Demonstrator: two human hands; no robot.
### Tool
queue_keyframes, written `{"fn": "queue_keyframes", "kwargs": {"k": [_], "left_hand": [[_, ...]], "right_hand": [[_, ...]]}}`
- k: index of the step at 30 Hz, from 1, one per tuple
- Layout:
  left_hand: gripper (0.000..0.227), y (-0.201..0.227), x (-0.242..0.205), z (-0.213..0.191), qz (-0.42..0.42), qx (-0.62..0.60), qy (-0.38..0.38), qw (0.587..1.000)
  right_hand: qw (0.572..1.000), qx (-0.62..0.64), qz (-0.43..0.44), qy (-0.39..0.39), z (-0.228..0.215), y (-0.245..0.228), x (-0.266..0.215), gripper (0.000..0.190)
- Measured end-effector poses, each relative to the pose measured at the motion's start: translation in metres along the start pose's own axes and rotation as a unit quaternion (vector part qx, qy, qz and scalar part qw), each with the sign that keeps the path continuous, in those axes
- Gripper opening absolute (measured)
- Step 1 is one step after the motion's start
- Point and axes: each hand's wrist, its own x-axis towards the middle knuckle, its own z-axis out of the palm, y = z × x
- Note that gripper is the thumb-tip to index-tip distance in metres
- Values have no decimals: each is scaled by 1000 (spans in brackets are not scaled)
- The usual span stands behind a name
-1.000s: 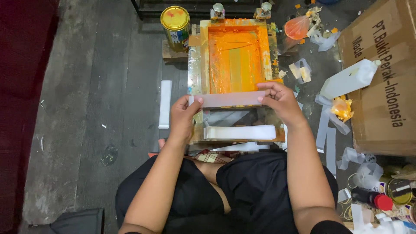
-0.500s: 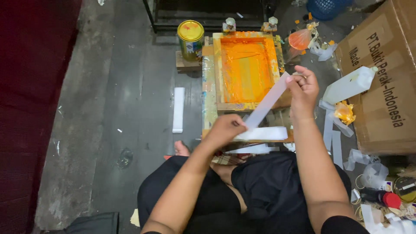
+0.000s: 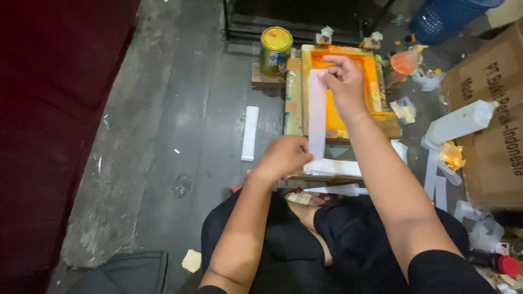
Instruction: The person sits on the floor and uses a squeegee to spread orange ink across a screen printing frame. They then place a white strip of material onto the frame, press it down, and peel it off to reveal a printed design. This process is repeated multiple times.
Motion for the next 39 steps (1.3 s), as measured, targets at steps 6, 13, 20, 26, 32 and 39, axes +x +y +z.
{"fn": "queue_keyframes", "kwargs": {"k": [6, 13, 20, 26, 32, 39], "left_hand": [[14, -45, -33, -73, -177, 84, 69, 978], [11, -98, -49, -110, -187, 1, 95, 978], [13, -144, -31, -115, -205, -25, 84, 975], [23, -191, 15, -87, -247, 12, 60, 967], [29, -229, 59, -50, -333, 54, 54, 940], [27, -238, 68, -34, -369, 97, 15, 924]], "right_hand": [[998, 8, 36, -55, 69, -22, 8, 25], [993, 21, 69, -93, 126, 3, 15, 22], [990, -21, 84, -112, 152, 47, 25, 15], [980, -47, 165, -104, 166, 94, 29, 12], [974, -135, 140, -120, 169, 193, 32, 20], [918, -303, 176, -186, 171, 211, 28, 19]]}}
